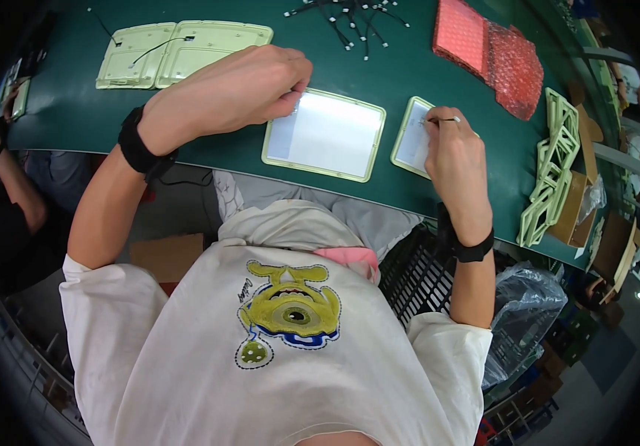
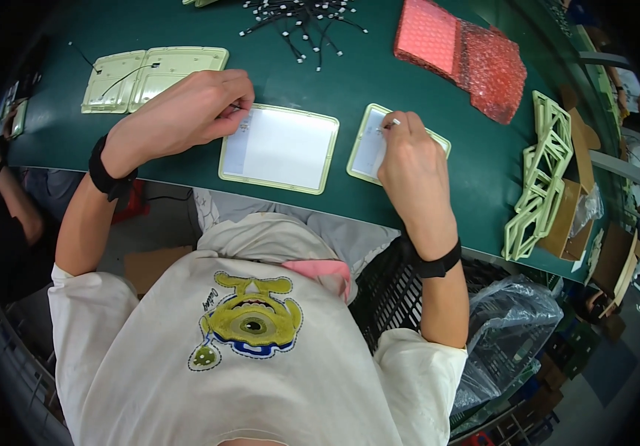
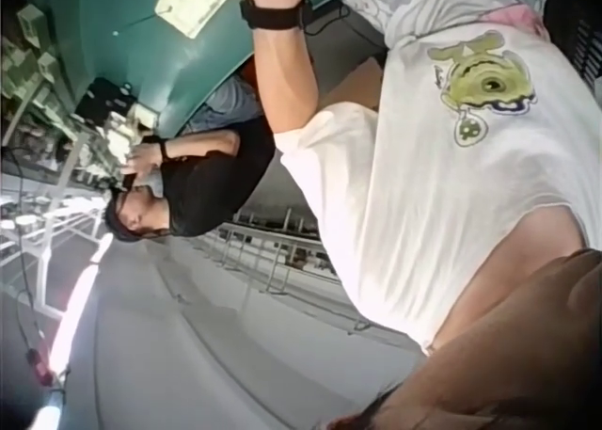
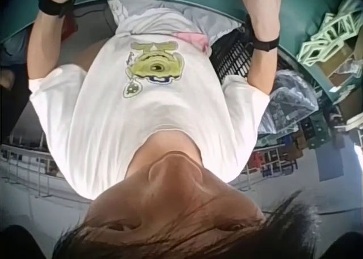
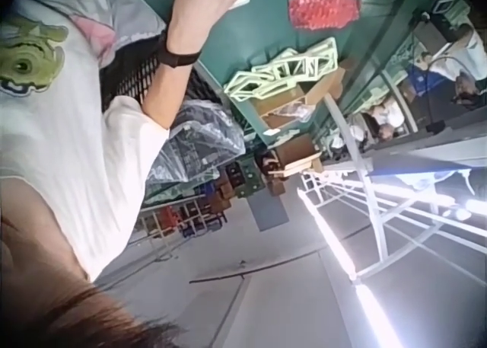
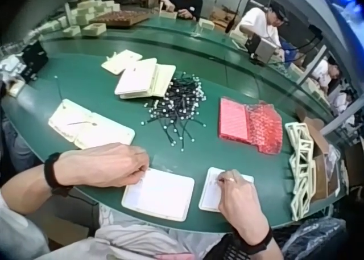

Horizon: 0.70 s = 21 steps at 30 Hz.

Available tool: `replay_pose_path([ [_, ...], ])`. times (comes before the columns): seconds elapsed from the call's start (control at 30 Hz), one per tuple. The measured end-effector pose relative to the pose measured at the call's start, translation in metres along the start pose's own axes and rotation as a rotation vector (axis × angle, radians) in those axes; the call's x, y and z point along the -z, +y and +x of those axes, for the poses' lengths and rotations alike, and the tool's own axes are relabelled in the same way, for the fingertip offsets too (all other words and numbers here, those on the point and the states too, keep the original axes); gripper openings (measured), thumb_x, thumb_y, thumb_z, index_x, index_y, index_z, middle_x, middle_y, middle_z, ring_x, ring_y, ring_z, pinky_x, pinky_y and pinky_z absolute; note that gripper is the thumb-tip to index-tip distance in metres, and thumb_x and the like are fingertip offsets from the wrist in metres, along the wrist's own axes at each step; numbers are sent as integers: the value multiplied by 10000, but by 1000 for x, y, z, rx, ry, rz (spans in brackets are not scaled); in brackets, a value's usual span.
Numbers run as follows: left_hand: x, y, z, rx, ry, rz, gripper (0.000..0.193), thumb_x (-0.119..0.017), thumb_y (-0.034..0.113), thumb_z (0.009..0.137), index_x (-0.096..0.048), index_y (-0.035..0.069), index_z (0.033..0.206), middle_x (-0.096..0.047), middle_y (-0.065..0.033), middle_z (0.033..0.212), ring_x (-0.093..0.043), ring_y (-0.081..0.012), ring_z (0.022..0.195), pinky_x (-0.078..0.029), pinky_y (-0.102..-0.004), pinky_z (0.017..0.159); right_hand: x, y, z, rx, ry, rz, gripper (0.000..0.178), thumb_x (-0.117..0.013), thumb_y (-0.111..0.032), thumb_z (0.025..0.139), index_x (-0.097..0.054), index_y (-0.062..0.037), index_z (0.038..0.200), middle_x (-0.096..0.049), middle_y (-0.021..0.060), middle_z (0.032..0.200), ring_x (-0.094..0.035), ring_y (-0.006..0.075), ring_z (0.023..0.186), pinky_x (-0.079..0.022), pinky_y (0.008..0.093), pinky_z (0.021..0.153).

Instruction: The person peels film from screens, inserts them into frames, and attaches wires. They then snap backplates onto the frames, set the units aside, and repeat the process with more components.

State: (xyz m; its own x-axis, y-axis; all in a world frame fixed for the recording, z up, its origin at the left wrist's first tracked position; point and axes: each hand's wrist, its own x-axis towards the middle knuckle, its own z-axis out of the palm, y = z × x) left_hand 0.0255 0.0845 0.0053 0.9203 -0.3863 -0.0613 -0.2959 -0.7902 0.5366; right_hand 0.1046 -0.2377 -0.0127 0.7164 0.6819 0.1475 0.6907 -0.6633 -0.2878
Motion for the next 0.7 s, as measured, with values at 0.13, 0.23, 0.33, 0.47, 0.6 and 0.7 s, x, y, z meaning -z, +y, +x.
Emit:
replay_pose_path([
  [0.13,0,3,-3,-22,-26,45,95,-658,33,916,-631,-58,910,-677,-203,964,-673,-422,906,-545,-481,796,-1,3,3,22,-17,0,88,-636,63,936,-658,30,1015,-688,197,961,-710,411,827,-583,478,742],
  [0.23,-2,6,-4,-34,-37,79,87,-661,22,908,-638,-62,912,-677,-201,963,-677,-420,900,-552,-479,796,-2,5,2,20,-16,7,95,-637,63,929,-663,26,1012,-678,197,954,-714,407,812,-589,482,734],
  [0.33,-3,6,-6,-38,-37,116,81,-664,11,901,-645,-66,919,-676,-199,962,-678,-419,895,-557,-477,803,-3,6,2,20,-8,22,87,-635,58,937,-662,29,1014,-676,197,952,-711,407,808,-586,481,731],
  [0.47,-5,9,-4,-54,-40,152,86,-669,12,895,-648,-68,918,-674,-202,959,-679,-422,884,-564,-476,800,-4,7,-1,-20,5,64,63,-624,39,977,-641,20,1034,-710,187,988,-702,418,855,-565,475,757],
  [0.6,2,16,-2,-47,-59,153,79,-665,5,892,-649,-70,914,-681,-207,967,-683,-422,881,-570,-474,799,-5,5,-3,-42,28,85,52,-625,19,988,-645,25,1035,-712,199,992,-702,426,862,-563,482,761],
  [0.7,-1,20,-3,-20,-79,184,73,-660,-7,884,-651,-74,910,-683,-221,966,-688,-421,889,-575,-473,800,-7,6,-5,-38,34,97,59,-622,10,994,-654,30,1039,-713,208,991,-703,429,871,-563,485,768],
])
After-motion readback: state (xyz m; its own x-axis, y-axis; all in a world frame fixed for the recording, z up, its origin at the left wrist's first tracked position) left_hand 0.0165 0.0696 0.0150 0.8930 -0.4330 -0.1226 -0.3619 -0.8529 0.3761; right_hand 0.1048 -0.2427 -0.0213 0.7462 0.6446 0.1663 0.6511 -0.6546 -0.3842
